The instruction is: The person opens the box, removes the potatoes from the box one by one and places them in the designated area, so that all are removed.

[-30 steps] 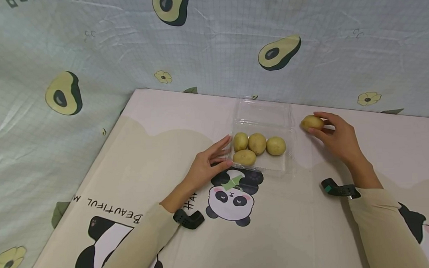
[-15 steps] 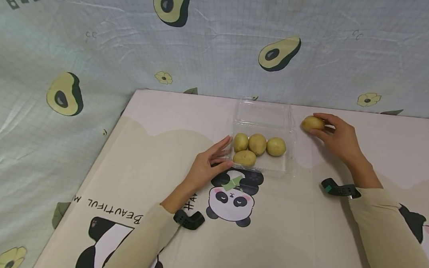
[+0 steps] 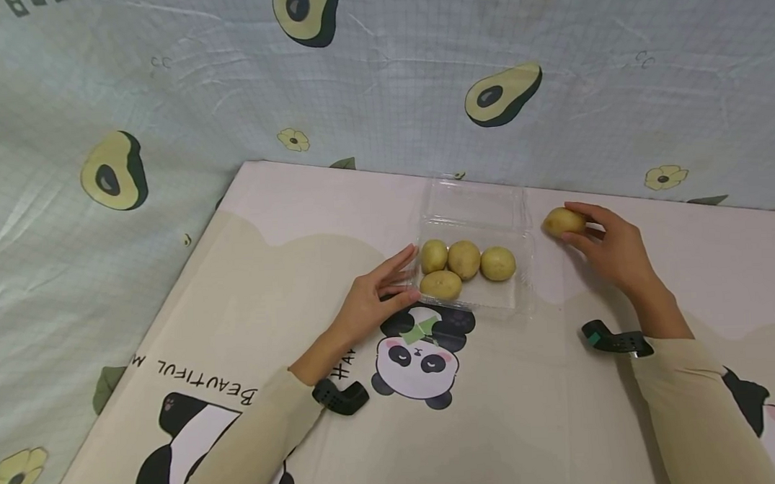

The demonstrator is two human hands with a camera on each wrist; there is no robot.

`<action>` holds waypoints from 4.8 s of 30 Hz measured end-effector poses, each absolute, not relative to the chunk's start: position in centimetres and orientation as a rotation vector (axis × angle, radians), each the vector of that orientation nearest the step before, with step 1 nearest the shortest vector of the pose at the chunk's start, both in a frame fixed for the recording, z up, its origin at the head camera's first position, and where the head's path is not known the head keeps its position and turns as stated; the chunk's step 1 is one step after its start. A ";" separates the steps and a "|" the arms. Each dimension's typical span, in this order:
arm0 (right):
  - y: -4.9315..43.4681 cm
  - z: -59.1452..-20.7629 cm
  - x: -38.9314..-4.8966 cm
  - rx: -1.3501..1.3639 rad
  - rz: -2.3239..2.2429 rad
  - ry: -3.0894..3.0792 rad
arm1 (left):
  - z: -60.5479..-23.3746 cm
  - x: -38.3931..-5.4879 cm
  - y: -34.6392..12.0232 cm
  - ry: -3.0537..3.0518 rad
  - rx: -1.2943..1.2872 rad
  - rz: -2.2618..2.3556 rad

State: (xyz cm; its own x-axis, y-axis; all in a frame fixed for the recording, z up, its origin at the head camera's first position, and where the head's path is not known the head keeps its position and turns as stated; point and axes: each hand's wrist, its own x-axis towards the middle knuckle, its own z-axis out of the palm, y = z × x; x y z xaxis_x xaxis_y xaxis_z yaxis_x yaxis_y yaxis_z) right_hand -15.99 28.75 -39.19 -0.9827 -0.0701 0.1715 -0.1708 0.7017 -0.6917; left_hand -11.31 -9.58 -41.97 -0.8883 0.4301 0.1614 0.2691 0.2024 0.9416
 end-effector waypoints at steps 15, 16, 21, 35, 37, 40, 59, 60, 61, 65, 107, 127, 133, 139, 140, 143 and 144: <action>28.6 -38.2 -15.7 0.192 1.119 -2.775 | -42.1 -11.3 -9.5 2.314 0.687 1.785; 28.5 -38.0 -15.6 0.199 1.114 -2.761 | -42.1 -11.3 -9.5 2.313 0.688 1.786; 28.2 -37.1 -14.9 0.249 1.074 -2.683 | -42.0 -11.3 -9.6 2.317 0.687 1.785; 25.8 -35.1 -12.6 0.396 1.055 -2.535 | -42.2 -11.4 -9.6 2.319 0.697 1.788; 25.5 -35.1 -12.5 0.426 1.070 -2.525 | -42.1 -11.4 -9.6 2.317 0.701 1.790; 24.8 -35.0 -12.3 0.471 1.090 -2.514 | -42.1 -11.4 -9.6 2.314 0.700 1.797; 22.1 -36.3 -12.3 0.723 1.049 -2.601 | -42.0 -11.4 -9.5 2.316 0.682 1.789; 22.0 -36.3 -12.4 0.744 1.024 -2.604 | -42.0 -11.4 -9.5 2.318 0.683 1.788; 21.9 -36.4 -12.4 0.766 1.005 -2.605 | -42.0 -11.5 -9.5 2.318 0.686 1.790; 21.4 -36.4 -12.7 0.840 0.938 -2.608 | -42.0 -11.5 -9.5 2.316 0.695 1.793; 20.6 -35.9 -14.0 0.887 0.720 -2.905 | -38.3 -10.1 -9.0 2.287 0.681 1.787; 20.3 -35.6 -14.5 0.898 0.688 -2.999 | -38.4 -10.1 -9.2 2.301 0.684 1.780; 20.2 -35.4 -14.5 0.891 0.696 -3.025 | -38.5 -10.0 -9.1 2.299 0.674 1.780; 20.4 -35.2 -14.7 0.873 0.735 -3.056 | -41.0 -11.0 -9.4 2.306 0.693 1.790; 20.5 -35.2 -14.7 0.876 0.739 -3.055 | -41.4 -11.2 -9.4 2.309 0.697 1.791; 20.4 -35.1 -14.7 0.889 0.740 -3.051 | -41.9 -11.4 -9.5 2.311 0.701 1.790; 20.4 -35.1 -14.7 0.894 0.735 -3.051 | -41.9 -11.4 -9.5 2.313 0.700 1.789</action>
